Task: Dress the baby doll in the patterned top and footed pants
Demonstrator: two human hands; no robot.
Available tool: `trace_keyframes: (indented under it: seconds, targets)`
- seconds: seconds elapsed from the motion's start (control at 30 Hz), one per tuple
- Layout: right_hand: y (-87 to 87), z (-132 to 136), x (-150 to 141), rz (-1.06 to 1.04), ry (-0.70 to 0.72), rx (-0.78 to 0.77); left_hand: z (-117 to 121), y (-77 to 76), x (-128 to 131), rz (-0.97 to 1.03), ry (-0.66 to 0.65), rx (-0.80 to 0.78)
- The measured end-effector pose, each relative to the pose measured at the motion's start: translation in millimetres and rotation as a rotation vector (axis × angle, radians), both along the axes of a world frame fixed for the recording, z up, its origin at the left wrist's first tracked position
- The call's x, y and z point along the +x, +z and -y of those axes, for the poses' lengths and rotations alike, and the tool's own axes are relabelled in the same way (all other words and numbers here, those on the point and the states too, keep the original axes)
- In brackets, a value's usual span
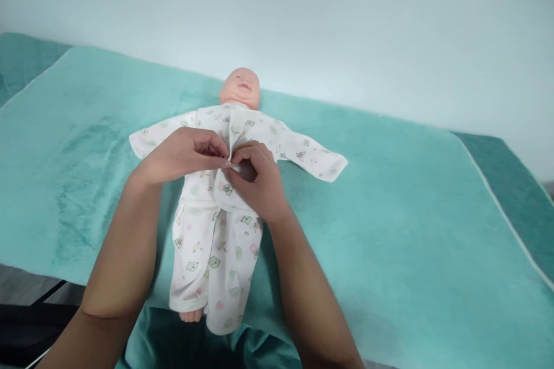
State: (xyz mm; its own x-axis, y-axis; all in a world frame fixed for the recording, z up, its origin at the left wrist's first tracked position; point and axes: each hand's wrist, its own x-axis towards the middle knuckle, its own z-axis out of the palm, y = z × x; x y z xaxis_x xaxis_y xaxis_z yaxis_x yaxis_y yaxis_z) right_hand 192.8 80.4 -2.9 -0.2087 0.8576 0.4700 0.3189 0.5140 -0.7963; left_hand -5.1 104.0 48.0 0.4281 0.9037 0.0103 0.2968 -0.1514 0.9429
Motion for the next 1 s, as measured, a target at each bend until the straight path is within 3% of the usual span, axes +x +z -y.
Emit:
trace_keyframes:
  seconds: [0.8,1.0]
  targets:
    - [-5.8,-1.0,-4.2,-0.047,-0.058,0.008,8.3,3.1,7.4,-0.223,0.086,0.293]
    - [-6.2,-0.7,-4.3,-0.051,-0.050,0.011,4.2,-2.5,5.1,-0.100,0.092,0.203]
